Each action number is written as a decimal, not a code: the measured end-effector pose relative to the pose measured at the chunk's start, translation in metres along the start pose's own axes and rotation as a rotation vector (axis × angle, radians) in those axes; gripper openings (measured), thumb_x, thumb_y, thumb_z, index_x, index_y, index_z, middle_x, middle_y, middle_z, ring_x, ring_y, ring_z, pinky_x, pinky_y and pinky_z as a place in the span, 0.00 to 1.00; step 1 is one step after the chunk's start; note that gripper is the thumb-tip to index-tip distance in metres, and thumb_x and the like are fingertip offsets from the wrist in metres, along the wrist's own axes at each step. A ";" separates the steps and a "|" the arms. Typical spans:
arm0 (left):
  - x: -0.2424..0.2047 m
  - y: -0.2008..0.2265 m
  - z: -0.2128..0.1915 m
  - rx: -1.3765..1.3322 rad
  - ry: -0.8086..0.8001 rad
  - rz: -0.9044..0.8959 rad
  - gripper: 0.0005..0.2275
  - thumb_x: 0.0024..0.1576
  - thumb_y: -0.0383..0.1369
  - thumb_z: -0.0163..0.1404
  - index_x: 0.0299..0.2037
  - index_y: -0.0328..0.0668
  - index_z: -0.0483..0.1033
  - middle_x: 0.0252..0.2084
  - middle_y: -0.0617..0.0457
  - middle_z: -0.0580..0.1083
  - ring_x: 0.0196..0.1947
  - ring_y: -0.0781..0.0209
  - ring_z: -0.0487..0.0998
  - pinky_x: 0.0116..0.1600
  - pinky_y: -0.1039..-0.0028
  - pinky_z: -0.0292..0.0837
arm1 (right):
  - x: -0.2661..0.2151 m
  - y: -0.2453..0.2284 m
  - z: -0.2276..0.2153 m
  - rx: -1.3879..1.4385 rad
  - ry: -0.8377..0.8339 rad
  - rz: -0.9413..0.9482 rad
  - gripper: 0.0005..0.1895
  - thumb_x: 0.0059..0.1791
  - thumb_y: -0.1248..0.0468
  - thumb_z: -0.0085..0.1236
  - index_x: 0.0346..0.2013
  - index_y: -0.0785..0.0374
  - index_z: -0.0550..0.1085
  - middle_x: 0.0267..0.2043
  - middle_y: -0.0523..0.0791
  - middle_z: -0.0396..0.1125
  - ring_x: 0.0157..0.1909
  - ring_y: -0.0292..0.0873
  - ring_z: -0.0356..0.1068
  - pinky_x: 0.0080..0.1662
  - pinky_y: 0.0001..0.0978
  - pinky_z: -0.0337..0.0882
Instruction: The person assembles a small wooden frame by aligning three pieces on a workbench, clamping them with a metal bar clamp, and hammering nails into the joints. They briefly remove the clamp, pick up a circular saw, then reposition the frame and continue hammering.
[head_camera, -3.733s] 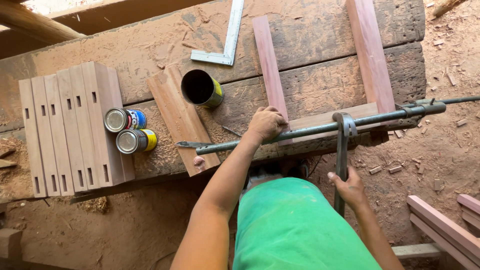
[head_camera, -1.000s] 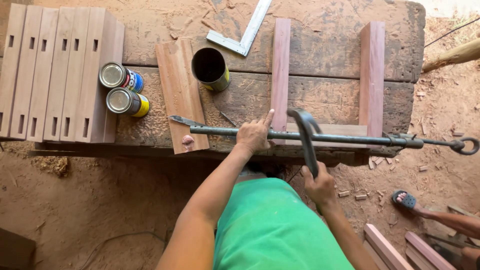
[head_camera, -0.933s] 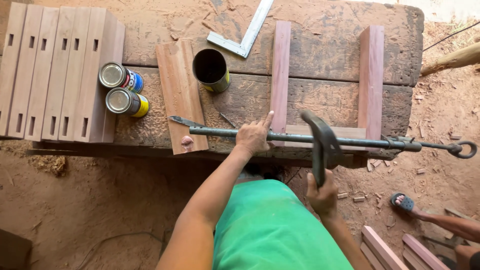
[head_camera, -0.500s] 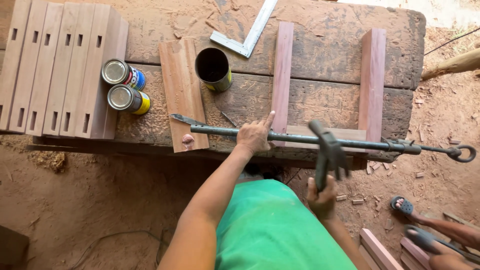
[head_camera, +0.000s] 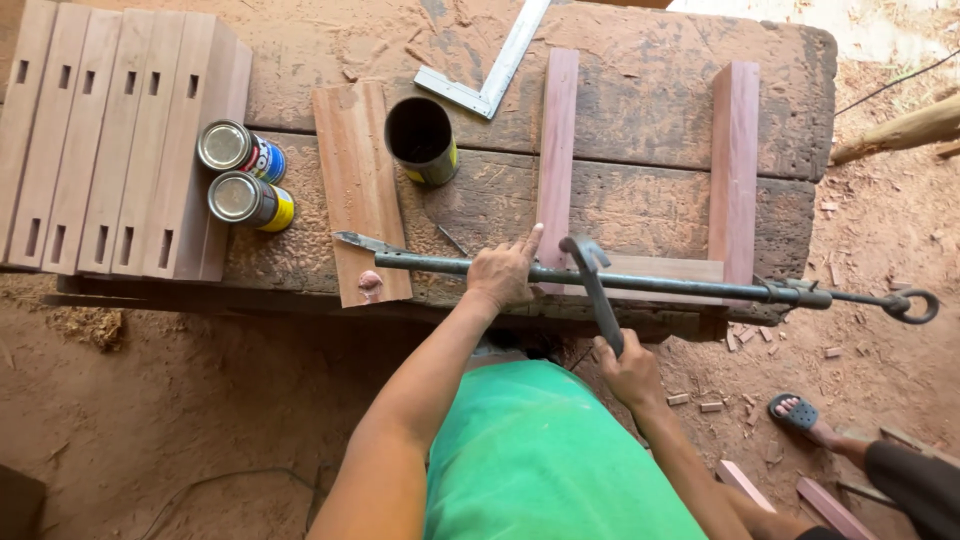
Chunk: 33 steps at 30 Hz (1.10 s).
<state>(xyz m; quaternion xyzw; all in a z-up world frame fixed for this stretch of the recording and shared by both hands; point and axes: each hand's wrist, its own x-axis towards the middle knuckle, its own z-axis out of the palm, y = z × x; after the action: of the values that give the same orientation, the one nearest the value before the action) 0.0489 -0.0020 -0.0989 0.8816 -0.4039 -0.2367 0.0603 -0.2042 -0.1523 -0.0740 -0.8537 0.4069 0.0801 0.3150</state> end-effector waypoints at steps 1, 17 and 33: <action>0.000 -0.001 -0.005 0.001 0.003 -0.005 0.50 0.47 0.57 0.54 0.78 0.50 0.41 0.62 0.52 0.72 0.59 0.50 0.75 0.54 0.55 0.75 | -0.002 -0.008 -0.003 0.000 -0.002 -0.006 0.20 0.47 0.44 0.60 0.42 0.53 0.75 0.27 0.59 0.73 0.39 0.67 0.75 0.41 0.61 0.72; -0.002 0.001 -0.005 0.010 -0.014 -0.010 0.50 0.48 0.58 0.54 0.78 0.50 0.40 0.62 0.53 0.72 0.60 0.50 0.75 0.56 0.55 0.75 | -0.017 0.003 -0.008 0.167 0.345 -0.215 0.13 0.49 0.52 0.61 0.35 0.55 0.70 0.20 0.56 0.66 0.30 0.66 0.71 0.31 0.55 0.68; -0.002 0.001 -0.009 -0.001 -0.006 0.010 0.51 0.48 0.57 0.55 0.78 0.48 0.39 0.61 0.52 0.73 0.60 0.49 0.75 0.55 0.55 0.75 | -0.009 0.032 0.028 0.122 0.310 -0.219 0.16 0.49 0.51 0.64 0.37 0.59 0.73 0.22 0.59 0.67 0.32 0.69 0.72 0.30 0.62 0.67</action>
<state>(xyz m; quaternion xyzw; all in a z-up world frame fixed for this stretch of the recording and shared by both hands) 0.0511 -0.0021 -0.0901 0.8790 -0.4081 -0.2391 0.0610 -0.2301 -0.1447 -0.1074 -0.8742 0.3593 -0.1119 0.3068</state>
